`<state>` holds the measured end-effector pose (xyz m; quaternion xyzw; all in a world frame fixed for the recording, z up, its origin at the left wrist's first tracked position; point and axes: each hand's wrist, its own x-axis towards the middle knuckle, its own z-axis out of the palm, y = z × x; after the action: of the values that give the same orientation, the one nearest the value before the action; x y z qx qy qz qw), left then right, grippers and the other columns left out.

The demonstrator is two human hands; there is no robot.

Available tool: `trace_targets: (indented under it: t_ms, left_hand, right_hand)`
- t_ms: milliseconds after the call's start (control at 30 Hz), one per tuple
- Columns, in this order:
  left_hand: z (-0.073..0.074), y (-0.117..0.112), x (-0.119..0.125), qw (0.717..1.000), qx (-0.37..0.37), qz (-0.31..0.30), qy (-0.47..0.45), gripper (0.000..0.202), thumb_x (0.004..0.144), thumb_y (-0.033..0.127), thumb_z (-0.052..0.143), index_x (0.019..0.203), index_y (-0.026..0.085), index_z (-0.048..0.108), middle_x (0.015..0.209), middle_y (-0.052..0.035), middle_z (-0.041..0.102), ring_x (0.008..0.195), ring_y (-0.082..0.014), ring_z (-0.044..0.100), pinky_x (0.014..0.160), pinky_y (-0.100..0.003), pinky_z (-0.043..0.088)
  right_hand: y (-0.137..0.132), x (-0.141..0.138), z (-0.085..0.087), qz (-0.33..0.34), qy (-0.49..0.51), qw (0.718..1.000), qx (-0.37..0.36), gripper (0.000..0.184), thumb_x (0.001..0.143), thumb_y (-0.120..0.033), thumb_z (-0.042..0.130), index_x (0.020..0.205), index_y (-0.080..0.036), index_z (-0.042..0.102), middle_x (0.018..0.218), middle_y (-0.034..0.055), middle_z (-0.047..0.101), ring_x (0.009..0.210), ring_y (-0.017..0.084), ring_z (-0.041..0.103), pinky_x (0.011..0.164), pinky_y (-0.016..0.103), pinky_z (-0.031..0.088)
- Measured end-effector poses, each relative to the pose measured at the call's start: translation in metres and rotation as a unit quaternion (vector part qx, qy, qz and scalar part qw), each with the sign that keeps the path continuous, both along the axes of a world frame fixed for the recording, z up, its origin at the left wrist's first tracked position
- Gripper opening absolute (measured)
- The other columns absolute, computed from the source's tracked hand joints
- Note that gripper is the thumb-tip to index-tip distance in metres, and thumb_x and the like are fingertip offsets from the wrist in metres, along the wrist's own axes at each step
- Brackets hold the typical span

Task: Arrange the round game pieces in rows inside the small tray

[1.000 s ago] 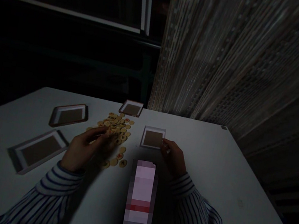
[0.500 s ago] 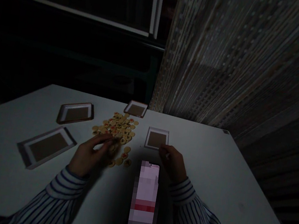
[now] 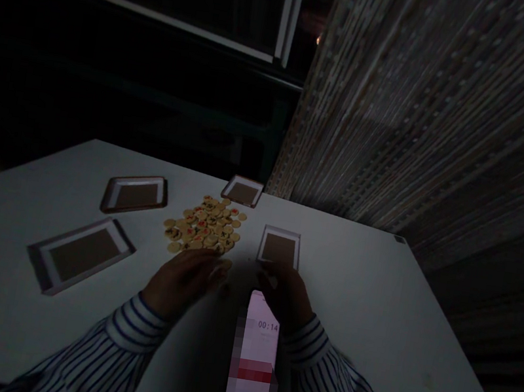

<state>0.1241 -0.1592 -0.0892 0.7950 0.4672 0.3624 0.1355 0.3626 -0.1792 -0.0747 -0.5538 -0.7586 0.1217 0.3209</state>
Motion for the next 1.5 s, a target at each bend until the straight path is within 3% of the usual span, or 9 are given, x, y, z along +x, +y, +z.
trace_targets:
  t_ms: [400,600,767,1100,1500]
  left_hand:
    - [-0.009,-0.001,0.001,0.996,-0.001,-0.080,0.031,0.029,0.085,0.027,0.045,0.110,0.020,0.059,0.110,-0.0061,0.064,0.103,-0.0179,0.055,0.091,-0.035,0.044]
    - [-0.014,0.000,0.003,0.995,0.022,-0.091,0.041,0.030,0.086,0.024,0.043,0.111,0.019,0.058,0.108,-0.0064,0.064,0.101,-0.0176,0.056,0.090,-0.035,0.045]
    - [-0.016,0.000,0.005,0.994,0.068,-0.080,0.039,0.028,0.086,0.022,0.045,0.109,0.016,0.059,0.102,-0.0080,0.066,0.096,-0.0182,0.058,0.085,-0.036,0.048]
    - [-0.018,0.001,0.005,0.992,0.097,-0.080,0.030,0.025,0.084,0.020,0.047,0.105,0.016,0.061,0.099,-0.0075,0.067,0.094,-0.0182,0.059,0.084,-0.035,0.049]
    - [-0.018,0.001,0.004,0.995,0.045,-0.081,0.045,0.030,0.086,0.023,0.044,0.111,0.014,0.058,0.104,-0.0088,0.065,0.098,-0.0193,0.058,0.087,-0.036,0.048]
  right_hand:
    - [0.005,-0.024,0.002,0.078,-0.097,0.992,0.010,0.023,0.083,-0.027,0.050,0.099,-0.019,0.064,0.100,0.0087,0.065,0.090,0.019,0.060,0.081,0.034,0.047]
    - [0.005,-0.031,-0.002,0.128,-0.131,0.983,0.001,0.022,0.081,-0.030,0.055,0.097,-0.018,0.064,0.096,0.0085,0.065,0.090,0.019,0.057,0.080,0.033,0.044]
    - [0.007,-0.038,-0.007,0.170,-0.178,0.969,0.007,0.018,0.084,-0.034,0.052,0.083,-0.020,0.063,0.083,0.0058,0.063,0.082,0.017,0.055,0.074,0.030,0.041]
    - [0.006,-0.044,-0.013,0.148,-0.241,0.959,-0.017,0.012,0.082,-0.030,0.054,0.084,-0.020,0.060,0.085,0.0040,0.061,0.080,0.016,0.053,0.072,0.029,0.035]
    - [0.006,-0.046,-0.009,0.156,-0.247,0.956,-0.005,0.014,0.083,-0.030,0.054,0.081,-0.019,0.061,0.083,0.0048,0.060,0.079,0.016,0.051,0.071,0.029,0.034]
